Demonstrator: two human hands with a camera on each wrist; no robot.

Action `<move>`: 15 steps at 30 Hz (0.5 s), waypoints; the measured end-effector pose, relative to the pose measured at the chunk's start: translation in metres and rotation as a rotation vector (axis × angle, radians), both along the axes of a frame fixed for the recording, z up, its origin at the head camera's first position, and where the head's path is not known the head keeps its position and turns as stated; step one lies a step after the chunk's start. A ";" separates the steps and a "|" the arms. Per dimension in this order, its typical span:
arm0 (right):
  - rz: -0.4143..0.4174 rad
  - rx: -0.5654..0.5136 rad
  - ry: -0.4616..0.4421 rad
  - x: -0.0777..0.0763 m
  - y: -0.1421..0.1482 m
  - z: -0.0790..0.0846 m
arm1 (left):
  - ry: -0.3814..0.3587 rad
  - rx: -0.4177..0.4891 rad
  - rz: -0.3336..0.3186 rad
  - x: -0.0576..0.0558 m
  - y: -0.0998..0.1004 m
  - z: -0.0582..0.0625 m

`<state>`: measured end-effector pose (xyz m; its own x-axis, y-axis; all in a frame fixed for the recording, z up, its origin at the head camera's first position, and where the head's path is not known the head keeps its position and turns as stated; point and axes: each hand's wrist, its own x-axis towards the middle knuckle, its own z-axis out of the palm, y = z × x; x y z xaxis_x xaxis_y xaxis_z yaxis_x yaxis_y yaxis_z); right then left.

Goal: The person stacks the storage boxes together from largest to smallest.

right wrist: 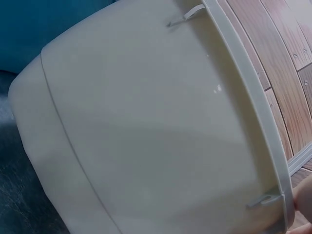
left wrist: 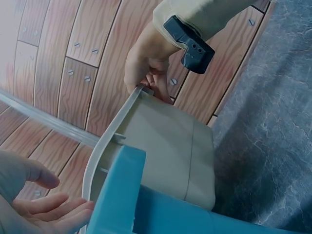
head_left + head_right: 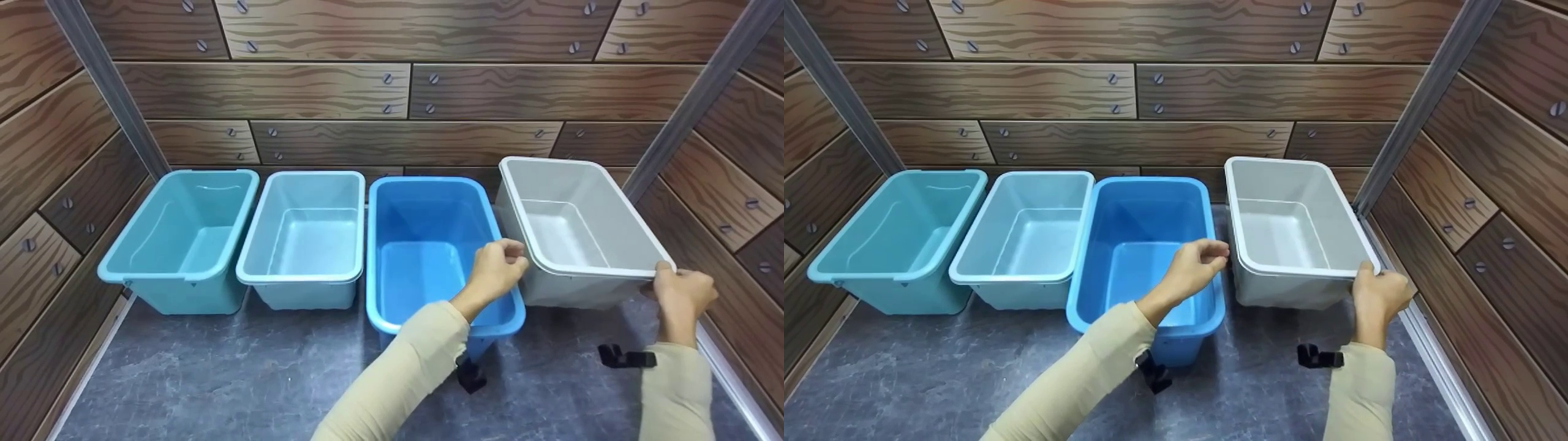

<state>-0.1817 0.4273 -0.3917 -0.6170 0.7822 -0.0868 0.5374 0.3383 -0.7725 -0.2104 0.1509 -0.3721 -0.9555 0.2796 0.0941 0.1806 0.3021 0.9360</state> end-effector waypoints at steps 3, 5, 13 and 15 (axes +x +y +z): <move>-0.009 0.003 0.007 0.002 0.000 0.001 | -0.010 -0.001 0.000 0.000 0.002 0.000; -0.007 0.011 0.010 0.003 0.000 0.002 | -0.008 -0.006 0.002 0.000 0.003 0.000; 0.005 0.016 0.022 0.009 -0.002 0.006 | -0.025 0.004 0.024 0.000 0.008 0.001; 0.008 0.016 0.021 0.010 -0.003 0.008 | -0.034 0.010 0.029 0.001 0.010 0.001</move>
<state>-0.1716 0.4242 -0.3836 -0.6245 0.7786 -0.0613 0.5186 0.3547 -0.7780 -0.2094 0.1607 -0.3715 -0.9659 0.2509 0.0643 0.1400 0.2972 0.9445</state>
